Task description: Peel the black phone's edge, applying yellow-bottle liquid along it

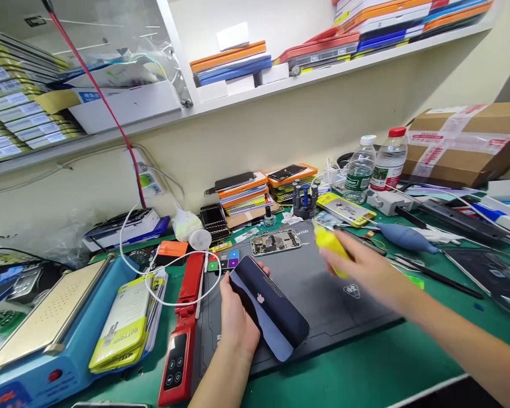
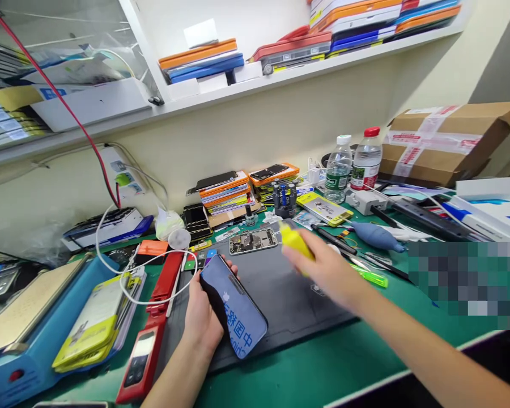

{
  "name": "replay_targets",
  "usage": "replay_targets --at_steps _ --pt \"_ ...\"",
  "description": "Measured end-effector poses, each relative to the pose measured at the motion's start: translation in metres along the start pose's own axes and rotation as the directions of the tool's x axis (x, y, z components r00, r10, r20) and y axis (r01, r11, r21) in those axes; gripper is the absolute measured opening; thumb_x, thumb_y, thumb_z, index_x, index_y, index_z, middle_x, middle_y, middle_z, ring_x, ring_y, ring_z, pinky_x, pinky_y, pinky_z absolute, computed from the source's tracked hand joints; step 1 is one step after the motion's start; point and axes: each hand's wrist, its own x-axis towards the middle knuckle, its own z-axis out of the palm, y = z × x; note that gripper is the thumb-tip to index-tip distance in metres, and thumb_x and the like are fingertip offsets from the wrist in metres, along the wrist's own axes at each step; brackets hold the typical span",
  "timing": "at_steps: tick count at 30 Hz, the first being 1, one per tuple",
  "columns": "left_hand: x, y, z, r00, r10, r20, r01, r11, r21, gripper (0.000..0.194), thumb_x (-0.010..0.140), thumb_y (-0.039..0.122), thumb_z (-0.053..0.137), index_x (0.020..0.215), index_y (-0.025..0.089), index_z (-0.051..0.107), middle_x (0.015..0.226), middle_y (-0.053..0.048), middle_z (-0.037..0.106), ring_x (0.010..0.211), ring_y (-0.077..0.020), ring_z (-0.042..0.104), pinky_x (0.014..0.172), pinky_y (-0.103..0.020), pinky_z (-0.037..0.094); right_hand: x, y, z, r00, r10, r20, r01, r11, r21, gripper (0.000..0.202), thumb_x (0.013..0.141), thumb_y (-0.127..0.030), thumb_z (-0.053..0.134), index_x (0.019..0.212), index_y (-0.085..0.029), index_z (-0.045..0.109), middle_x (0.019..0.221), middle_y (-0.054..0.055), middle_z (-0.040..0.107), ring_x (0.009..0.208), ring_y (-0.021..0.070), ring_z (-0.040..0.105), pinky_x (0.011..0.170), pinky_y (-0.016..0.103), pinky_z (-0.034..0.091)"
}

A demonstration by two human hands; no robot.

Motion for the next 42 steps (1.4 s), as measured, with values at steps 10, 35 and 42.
replay_targets --at_steps 10,35,42 --pt "-0.002 0.001 -0.001 1.000 0.017 -0.022 -0.017 1.000 0.004 0.043 0.093 0.043 0.044 0.107 0.013 0.071 0.104 -0.014 0.073 0.087 -0.0232 0.071 0.073 -0.033 0.058 -0.065 -0.038 0.031 0.960 0.112 0.255 -0.083 0.989 -0.123 0.040 0.093 -0.063 0.049 0.094 -0.027 0.067 0.099 0.000 0.066 0.090 0.0173 0.058 0.075 0.027 0.041" --pt "-0.003 0.002 -0.002 1.000 -0.028 -0.002 0.028 0.998 0.048 0.052 0.095 0.049 0.041 0.106 0.010 0.073 0.098 -0.017 0.074 0.079 -0.0233 0.071 0.071 -0.034 0.057 -0.050 -0.053 0.021 0.933 0.226 0.281 -0.140 0.945 -0.296 0.048 0.088 -0.065 0.052 0.075 -0.020 0.061 0.080 0.000 0.064 0.068 0.0131 0.055 0.055 0.028 0.028" --pt "-0.003 0.001 -0.004 1.000 -0.009 -0.005 0.009 0.997 0.081 0.054 0.095 0.049 0.040 0.108 0.007 0.072 0.097 -0.019 0.073 0.079 -0.0221 0.070 0.076 -0.034 0.058 -0.042 -0.055 0.023 0.931 0.235 0.279 -0.134 0.932 -0.336 0.047 0.088 -0.064 0.049 0.075 -0.020 0.060 0.077 0.000 0.063 0.066 0.0122 0.053 0.054 0.027 0.026"
